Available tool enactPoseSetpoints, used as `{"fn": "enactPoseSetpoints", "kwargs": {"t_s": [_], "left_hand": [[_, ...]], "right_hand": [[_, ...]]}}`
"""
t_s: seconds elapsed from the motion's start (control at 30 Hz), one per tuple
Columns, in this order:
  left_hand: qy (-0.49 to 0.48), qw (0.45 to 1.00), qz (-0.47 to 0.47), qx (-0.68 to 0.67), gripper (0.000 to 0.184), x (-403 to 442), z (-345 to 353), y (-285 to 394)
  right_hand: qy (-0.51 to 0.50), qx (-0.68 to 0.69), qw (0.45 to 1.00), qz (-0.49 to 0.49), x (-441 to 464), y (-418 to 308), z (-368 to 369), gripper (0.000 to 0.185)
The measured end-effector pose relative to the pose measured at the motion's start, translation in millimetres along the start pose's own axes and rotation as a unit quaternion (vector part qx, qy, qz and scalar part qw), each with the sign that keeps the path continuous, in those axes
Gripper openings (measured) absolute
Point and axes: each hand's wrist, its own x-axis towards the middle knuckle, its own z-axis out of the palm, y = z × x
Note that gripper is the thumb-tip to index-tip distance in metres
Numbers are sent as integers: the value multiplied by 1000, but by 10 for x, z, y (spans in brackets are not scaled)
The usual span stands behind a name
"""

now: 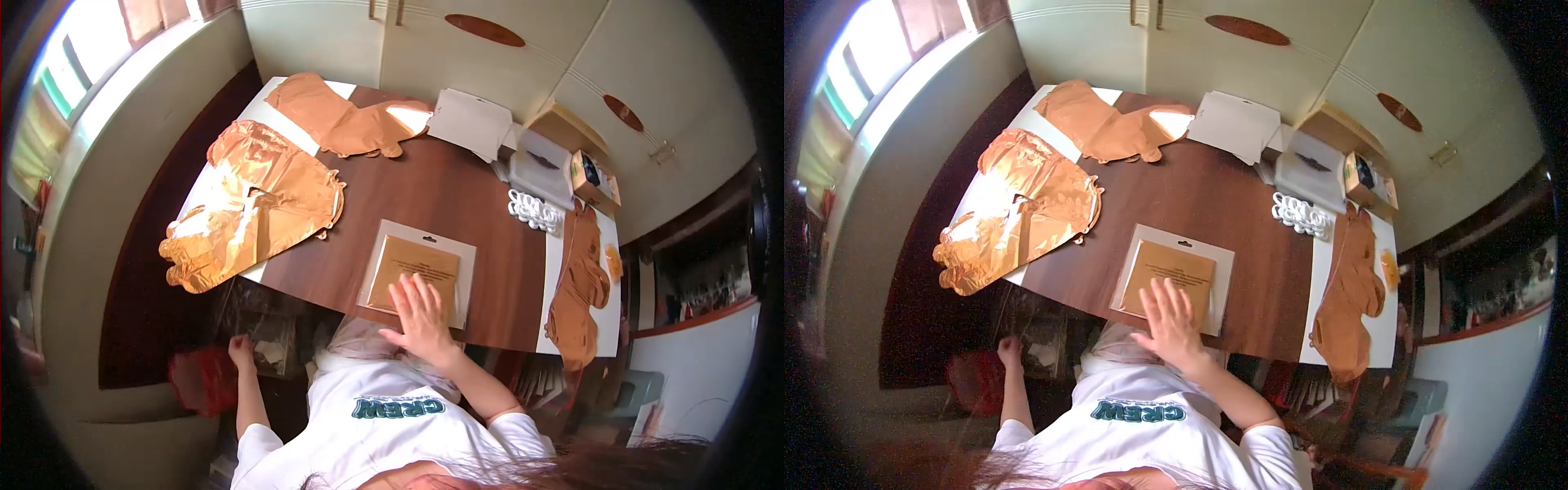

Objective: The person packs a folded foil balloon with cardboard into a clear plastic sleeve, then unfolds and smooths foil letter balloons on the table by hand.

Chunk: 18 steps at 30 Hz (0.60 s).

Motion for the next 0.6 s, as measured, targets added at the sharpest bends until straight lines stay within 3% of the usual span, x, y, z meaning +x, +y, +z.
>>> {"fn": "enactPoseSetpoints", "kwargs": {"t_s": [0.07,0.13,0.2,0.23,0.27,0.37,0.47,0.53,0.57,0.6], "left_hand": [[62,992,25,103,11,303,-253,-678],[120,933,-73,330,23,124,-249,-606],[-3,779,-21,627,41,-62,-214,-661],[-74,706,69,701,46,-77,-214,-669],[-141,614,160,760,51,-52,-158,-636],[-239,712,-50,659,52,38,301,-357],[-369,578,187,703,45,-19,556,-154],[-442,671,9,595,44,27,783,-12],[-467,704,-84,529,43,43,887,36],[-476,648,15,594,44,33,970,63]], "right_hand": [[-36,-49,998,25,-176,125,75,82],[-1,-74,997,11,-338,114,60,65],[51,-79,995,-23,-521,152,72,55],[107,-39,993,-13,-560,106,18,40],[132,-24,991,2,-638,95,-67,38],[241,6,969,48,-803,36,-530,33],[322,-35,932,165,-1242,7,-958,38],[429,2,886,177,-1662,179,-990,39],[482,105,845,205,-2015,181,-910,39],[546,136,786,256,-2251,179,-950,38]]}}
